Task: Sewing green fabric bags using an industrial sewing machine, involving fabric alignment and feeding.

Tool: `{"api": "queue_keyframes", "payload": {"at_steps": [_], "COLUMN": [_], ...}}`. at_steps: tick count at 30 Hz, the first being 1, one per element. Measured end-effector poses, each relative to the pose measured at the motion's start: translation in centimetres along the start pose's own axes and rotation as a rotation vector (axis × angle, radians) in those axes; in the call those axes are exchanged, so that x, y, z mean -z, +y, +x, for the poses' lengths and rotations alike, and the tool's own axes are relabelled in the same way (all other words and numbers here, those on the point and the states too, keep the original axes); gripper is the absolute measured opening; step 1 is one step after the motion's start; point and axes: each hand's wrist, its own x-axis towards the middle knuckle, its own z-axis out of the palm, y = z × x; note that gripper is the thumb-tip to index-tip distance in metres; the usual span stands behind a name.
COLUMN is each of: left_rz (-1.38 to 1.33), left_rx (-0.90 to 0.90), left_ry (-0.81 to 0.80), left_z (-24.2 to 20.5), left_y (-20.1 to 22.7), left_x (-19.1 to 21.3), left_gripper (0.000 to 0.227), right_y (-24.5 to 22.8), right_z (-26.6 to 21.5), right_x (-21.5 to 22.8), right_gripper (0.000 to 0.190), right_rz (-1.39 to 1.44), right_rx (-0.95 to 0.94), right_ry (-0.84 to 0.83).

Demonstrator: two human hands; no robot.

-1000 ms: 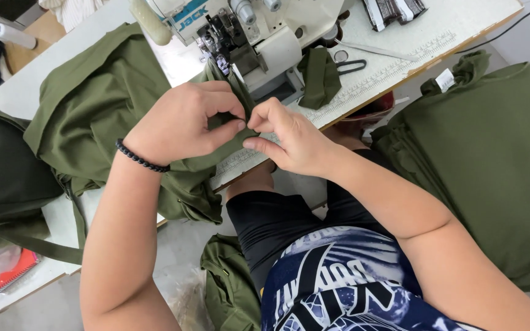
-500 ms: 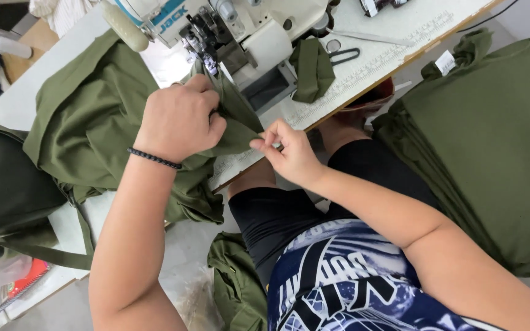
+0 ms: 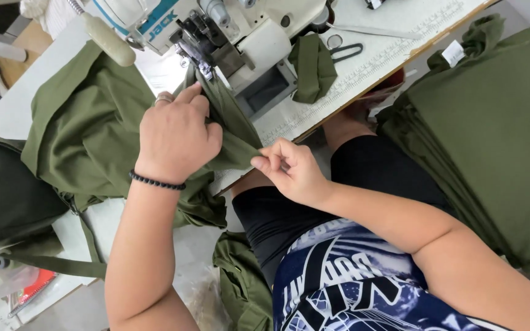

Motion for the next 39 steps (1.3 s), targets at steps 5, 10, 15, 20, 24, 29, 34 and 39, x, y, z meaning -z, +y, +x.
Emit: {"api": "queue_keyframes", "payload": {"at_steps": [5,10,15,20,24,29,34,39], "left_rz": [0.042,0.041,-0.026,-0.116,-0.236,-0.378,-0.174,-0.509], "left_rx": [0.03,0.04,0.082,-0.037,-0.205,-0.375,0.051,-0.099], "left_ry": [0.088,0.084,-0.178,-0.165,-0.409,-0.355,-0.576,-0.379], "left_z": [0.9,1.0,4.4,1.6,1.0,1.0,3.7,4.4], "left_y": [-0.2,-0.5,-2.8,-2.0,1.0,0.7,-2.9,-6.8], "left_x": [1.5,0.0,2.5,9.9,12.4,10.7,9.4,5.9], "left_gripper": [0.031,0.029,0.037,0.019,0.022,0.019,0.05,0.009], "right_y": [-0.4,0.7,0.6,0.1,-1.4,-4.0,-3.1,-2.4], "right_z": [3.5,3.4,7.6,10.5,10.8,8.3,7.5,7.0], "right_x": [-1.0,-0.5,-1.2,-1.4,-0.3,0.2,0.6,0.8], "right_gripper": [0.034,0.034,0.028,0.028,0.021,0.035,0.045,0.043], "right_rz": [-0.027,-0.084,-0.086,-0.095,-0.345,-0.251,-0.204,-0.3], "right_rx": [0.065,0.049,0.163,0.243,0.593,0.652,0.556,0.467], "right_ry": [-0.024,-0.044,-0.122,-0.165,-0.193,-0.254,-0.23,-0.164]}}
